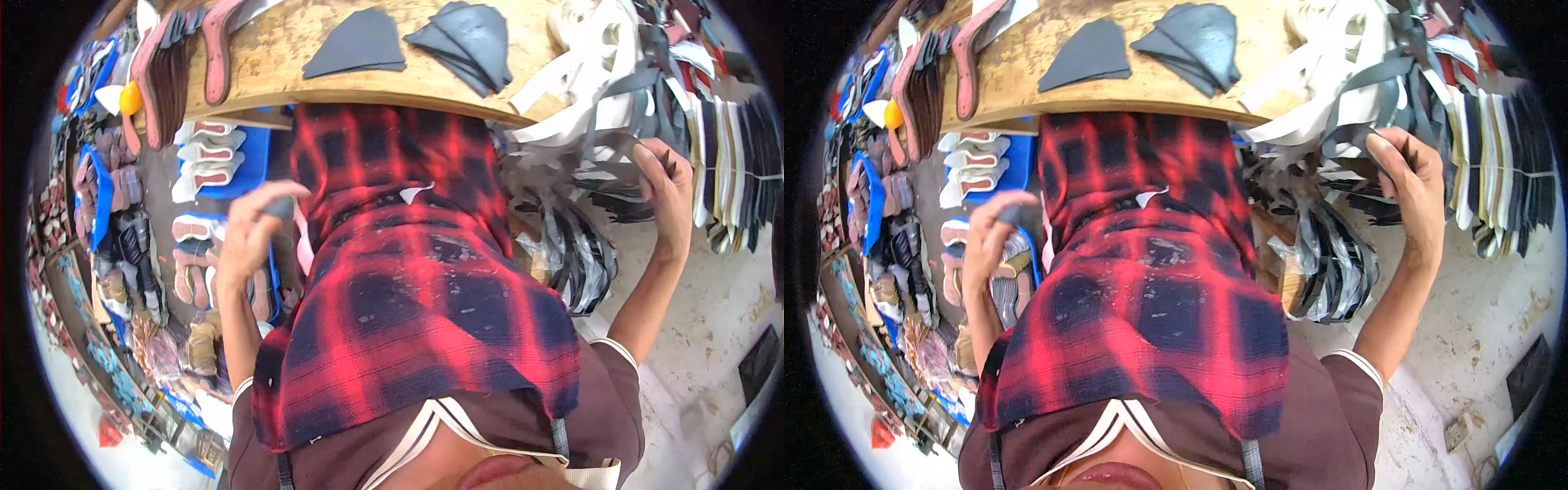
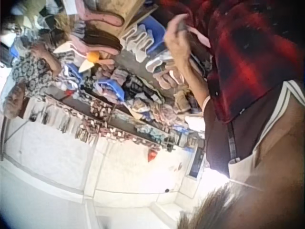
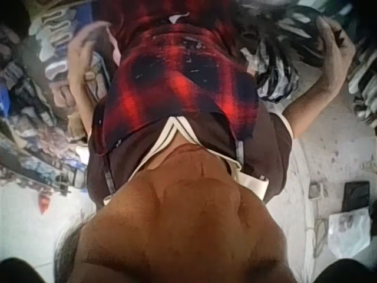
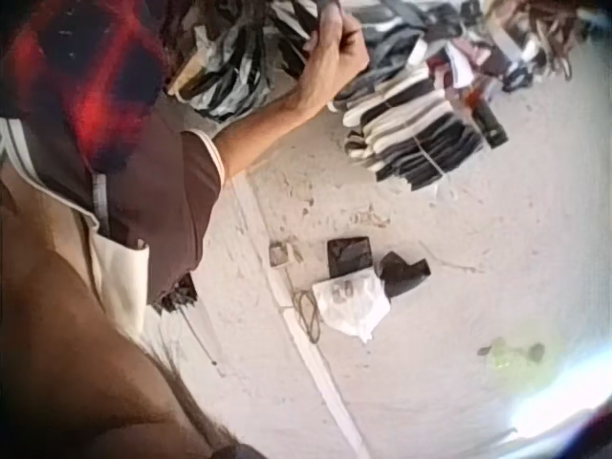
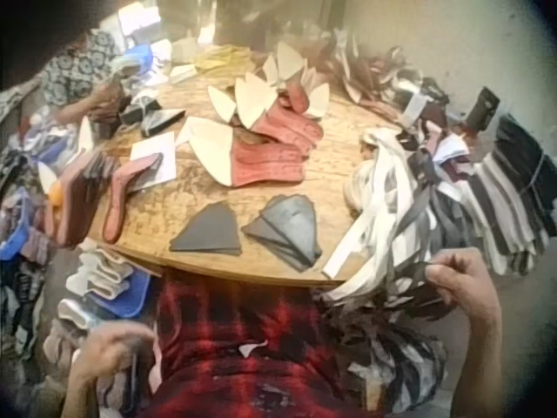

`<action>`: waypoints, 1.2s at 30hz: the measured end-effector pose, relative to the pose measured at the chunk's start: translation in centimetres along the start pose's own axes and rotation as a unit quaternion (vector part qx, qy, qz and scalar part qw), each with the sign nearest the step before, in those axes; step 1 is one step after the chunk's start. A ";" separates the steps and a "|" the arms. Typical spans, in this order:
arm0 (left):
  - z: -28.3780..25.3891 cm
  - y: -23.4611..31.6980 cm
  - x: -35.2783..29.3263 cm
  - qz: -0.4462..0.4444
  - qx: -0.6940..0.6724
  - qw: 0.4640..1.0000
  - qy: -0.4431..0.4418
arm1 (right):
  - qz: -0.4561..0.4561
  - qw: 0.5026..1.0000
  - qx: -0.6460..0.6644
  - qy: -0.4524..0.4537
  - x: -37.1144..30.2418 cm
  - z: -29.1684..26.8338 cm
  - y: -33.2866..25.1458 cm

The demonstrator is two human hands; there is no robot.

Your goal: The person cuts leather strips using shears, aligns and attaches lining patches onto shoe soles, and presses the materials into place by hand.

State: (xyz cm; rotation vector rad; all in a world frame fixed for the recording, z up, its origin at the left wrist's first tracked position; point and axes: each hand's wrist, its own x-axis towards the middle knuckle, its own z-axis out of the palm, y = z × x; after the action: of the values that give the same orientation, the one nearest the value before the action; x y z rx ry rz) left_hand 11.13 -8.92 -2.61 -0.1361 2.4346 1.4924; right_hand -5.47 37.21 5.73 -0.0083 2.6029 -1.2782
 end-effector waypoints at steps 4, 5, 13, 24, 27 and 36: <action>5.4 3.4 3.9 0.108 -0.126 0.978 -0.130 | -0.032 0.995 0.096 -0.020 1.2 1.1 -3.1; 6.9 4.2 5.5 0.166 -0.107 0.970 -0.143 | -0.040 0.992 0.117 -0.021 1.4 1.1 -3.9; 10.9 11.9 12.2 0.271 0.025 0.919 -0.283 | -0.031 0.984 0.154 -0.080 -0.6 3.0 -7.0; -4.4 14.1 8.4 0.272 -0.832 0.483 -0.025 | -0.027 0.995 -0.045 -0.090 1.9 -9.1 -0.9; -8.5 8.1 7.1 0.259 -0.804 0.532 0.061 | -0.053 0.972 -0.207 0.096 5.7 -18.9 1.6; 12.6 12.0 13.3 0.064 -0.466 0.882 0.036 | -0.227 0.961 -0.137 0.083 13.4 -10.1 -0.9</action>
State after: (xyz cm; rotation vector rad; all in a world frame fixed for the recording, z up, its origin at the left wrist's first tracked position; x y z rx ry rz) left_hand -1.91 8.60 -1.49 -0.2196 1.5668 2.6241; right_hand -20.72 43.03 9.55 -0.6034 3.0185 -1.0631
